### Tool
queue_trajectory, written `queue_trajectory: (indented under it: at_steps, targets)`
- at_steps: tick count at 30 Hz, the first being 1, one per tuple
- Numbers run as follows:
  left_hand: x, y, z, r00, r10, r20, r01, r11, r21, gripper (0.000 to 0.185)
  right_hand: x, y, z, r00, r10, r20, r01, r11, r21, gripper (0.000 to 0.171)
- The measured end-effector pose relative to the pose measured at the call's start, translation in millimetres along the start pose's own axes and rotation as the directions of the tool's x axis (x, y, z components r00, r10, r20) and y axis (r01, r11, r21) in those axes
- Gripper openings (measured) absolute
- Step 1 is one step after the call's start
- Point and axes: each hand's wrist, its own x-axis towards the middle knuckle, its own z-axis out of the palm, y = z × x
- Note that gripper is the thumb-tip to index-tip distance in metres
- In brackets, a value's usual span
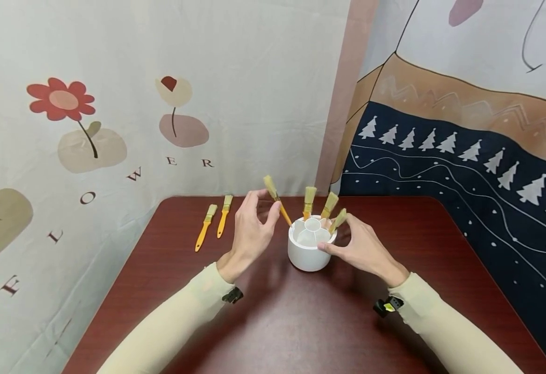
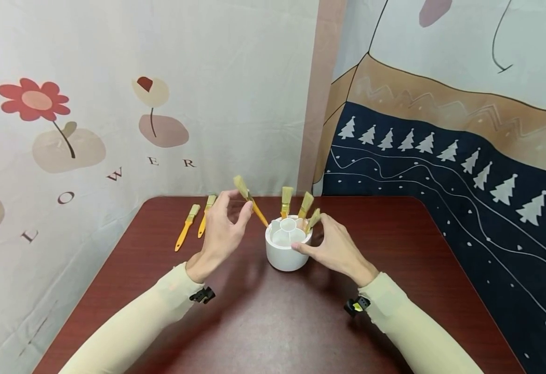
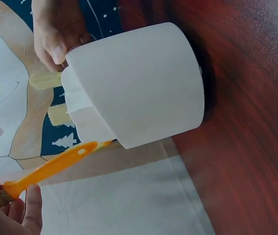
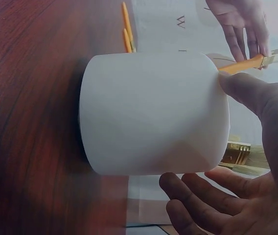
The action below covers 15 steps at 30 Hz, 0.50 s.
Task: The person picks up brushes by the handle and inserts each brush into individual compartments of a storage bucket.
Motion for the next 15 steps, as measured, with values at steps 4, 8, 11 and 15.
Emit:
queue_trajectory:
  at_steps: [4,8,11,15]
  targets:
    - [-3.4,-0.3,3.6,0.999,0.007,0.035,-0.007,1.000,-0.005,0.030,1,-1,0,1.000,-0.008,0.004,0.008,1.000,-0.001,0.087]
    - [-6.9,-2.2,7.1,0.997,-0.001,0.079,0.000,1.000,0.018,0.029,1,-2,0,1.000,-0.013,0.004,0.013,1.000,-0.006,0.089]
    - [-9.3,-4.6,9.8,0.993,-0.018,0.113,0.015,0.999,0.035,0.028,1,-3,-1,1.000,-0.015,0.003,0.015,1.000,-0.011,0.090]
    - [-12.6,-8.7,13.6,0.986,-0.040,0.165,0.030,0.997,0.066,0.025,1,-4,-1,1.000,-0.022,0.000,0.022,1.000,-0.008,0.089]
